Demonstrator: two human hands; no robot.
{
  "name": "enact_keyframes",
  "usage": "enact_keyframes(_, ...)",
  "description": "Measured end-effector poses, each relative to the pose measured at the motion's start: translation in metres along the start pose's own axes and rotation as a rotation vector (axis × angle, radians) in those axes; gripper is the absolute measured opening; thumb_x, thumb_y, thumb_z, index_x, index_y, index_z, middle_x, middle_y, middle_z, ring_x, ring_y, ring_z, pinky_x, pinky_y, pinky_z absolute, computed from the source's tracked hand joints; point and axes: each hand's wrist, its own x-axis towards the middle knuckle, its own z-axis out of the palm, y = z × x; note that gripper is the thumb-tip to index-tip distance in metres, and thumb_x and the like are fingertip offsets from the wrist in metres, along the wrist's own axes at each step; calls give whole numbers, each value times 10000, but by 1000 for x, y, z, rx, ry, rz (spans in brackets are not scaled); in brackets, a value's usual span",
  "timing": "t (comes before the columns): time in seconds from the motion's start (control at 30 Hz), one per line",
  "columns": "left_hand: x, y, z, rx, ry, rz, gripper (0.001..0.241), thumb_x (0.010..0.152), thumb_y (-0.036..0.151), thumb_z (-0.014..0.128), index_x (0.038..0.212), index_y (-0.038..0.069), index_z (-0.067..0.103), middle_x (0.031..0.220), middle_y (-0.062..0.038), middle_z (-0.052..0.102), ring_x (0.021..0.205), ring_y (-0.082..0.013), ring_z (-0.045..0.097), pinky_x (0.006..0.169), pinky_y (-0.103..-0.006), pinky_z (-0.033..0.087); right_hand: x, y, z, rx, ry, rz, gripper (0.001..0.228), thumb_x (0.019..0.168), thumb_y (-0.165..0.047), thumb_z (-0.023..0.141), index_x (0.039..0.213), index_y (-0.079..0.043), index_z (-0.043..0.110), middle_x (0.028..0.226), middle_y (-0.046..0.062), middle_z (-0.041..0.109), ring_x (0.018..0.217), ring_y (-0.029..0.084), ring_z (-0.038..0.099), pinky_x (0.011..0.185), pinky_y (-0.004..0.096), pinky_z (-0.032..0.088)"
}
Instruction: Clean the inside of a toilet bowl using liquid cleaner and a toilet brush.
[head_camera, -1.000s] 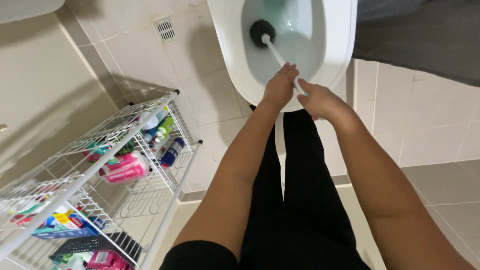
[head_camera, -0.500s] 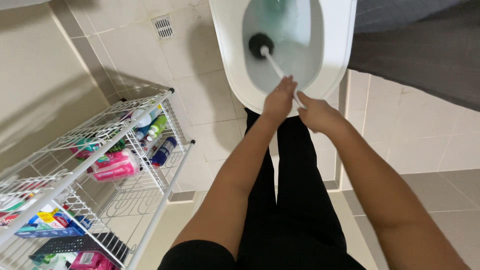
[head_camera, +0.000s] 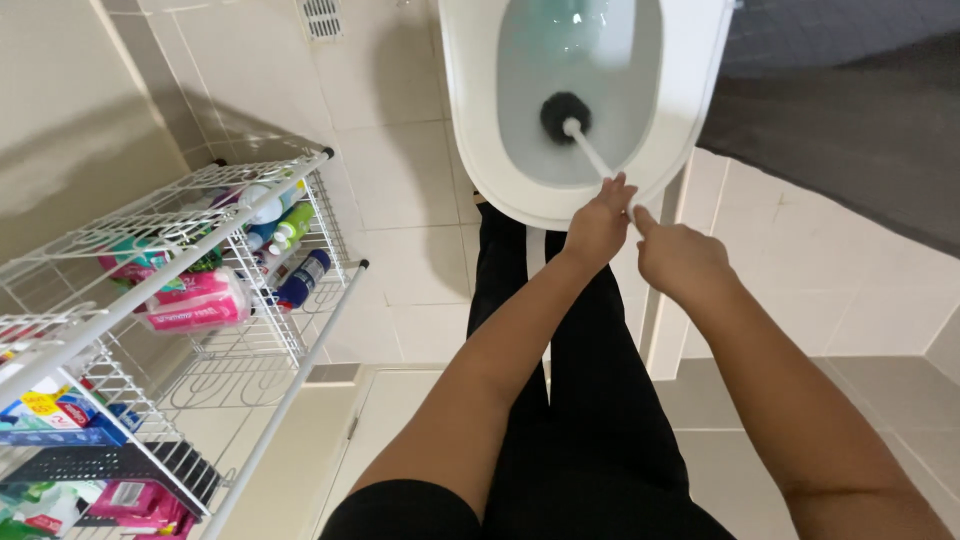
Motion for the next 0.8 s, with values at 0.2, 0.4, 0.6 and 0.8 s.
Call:
enact_keyframes(0.2,79,-32,-21,-1,-97,-61,434,1011,215,573,1439,260,516,1639,-22,409,1495,-232,443,1211,-343,472,36,-50,-39,82,101,12,572,1053,-240,366,1618,-157,349,1193,371,679,1131,545,662,895,656,506)
enact_keyframes(0.4,-7,-8,-50,21,-164,11,428,1008,194,575,1436,208,558,1596,-69,474,1466,-255,480,1175,-366,487,-33,-62,-21,77,-73,1,615,1017,-275,404,1616,-163,325,1256,407,643,1199,582,619,945,694,476)
enact_keyframes(0.6,-15,25,-62,12,-183,-42,454,983,169,608,1434,158,559,1568,-125,502,1446,-296,496,1152,-366,509,-58,-66,-44,7,-110,75,590,1036,-286,387,1617,-180,365,1112,326,754,1154,517,680,955,627,504)
enact_keyframes(0.8,61,-23,-52,149,-341,-57,537,1004,151,587,1522,109,453,1657,-176,326,1533,-302,354,1244,-354,389,24,-79,-16,120,49,59,636,1018,-237,317,1640,-112,274,1174,341,700,1140,510,669,911,643,498)
